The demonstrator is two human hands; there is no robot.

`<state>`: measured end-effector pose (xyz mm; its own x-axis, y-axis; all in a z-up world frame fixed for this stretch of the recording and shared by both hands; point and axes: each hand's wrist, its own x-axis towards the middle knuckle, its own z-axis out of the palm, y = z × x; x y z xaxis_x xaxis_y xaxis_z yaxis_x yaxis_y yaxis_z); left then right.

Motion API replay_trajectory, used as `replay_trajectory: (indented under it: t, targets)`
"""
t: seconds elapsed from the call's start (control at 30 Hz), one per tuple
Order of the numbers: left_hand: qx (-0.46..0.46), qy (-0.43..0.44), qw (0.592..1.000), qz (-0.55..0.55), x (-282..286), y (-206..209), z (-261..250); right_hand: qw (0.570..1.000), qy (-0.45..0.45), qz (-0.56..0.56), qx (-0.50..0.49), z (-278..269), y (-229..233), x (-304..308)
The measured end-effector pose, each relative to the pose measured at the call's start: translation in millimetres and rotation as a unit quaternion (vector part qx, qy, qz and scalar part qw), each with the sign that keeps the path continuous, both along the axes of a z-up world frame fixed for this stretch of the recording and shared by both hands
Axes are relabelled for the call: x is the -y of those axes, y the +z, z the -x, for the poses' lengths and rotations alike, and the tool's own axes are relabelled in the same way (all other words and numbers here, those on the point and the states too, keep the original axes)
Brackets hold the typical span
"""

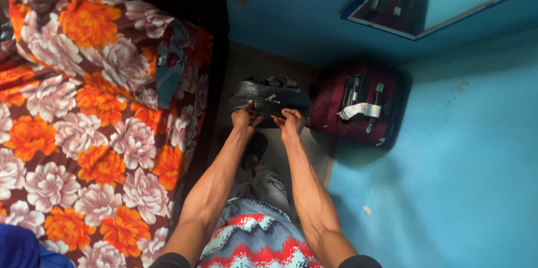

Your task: The person folds a brown cloth, gathers a bundle of broom sticks, and places the folded cloth into a black backpack.

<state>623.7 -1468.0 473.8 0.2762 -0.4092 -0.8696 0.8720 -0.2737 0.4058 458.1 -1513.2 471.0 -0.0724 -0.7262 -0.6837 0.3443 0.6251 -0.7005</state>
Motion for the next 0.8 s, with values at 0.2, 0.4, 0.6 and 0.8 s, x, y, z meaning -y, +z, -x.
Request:
replay_trajectory:
  t: [0.2,0.4,0.6,0.8]
  targets:
    - [0.011,0.002,0.999,0.044,38,-85,-13,0.999,0.008,-0.006,-0.031,-14,-55,40]
    - [-0.010,-0.025,0.999,0.041,81,-168,-28,1.000,-0.006,0.018,-0.010,-31,-145,85]
    - [0.003,-0.040,0.996,0.078,114,-255,-44,1.000,0.000,0.021,-0.014,-46,-228,116]
    - [0.006,-0.071,0.990,0.121,154,-356,-53,0.999,-0.008,0.041,0.000,-55,-315,156]
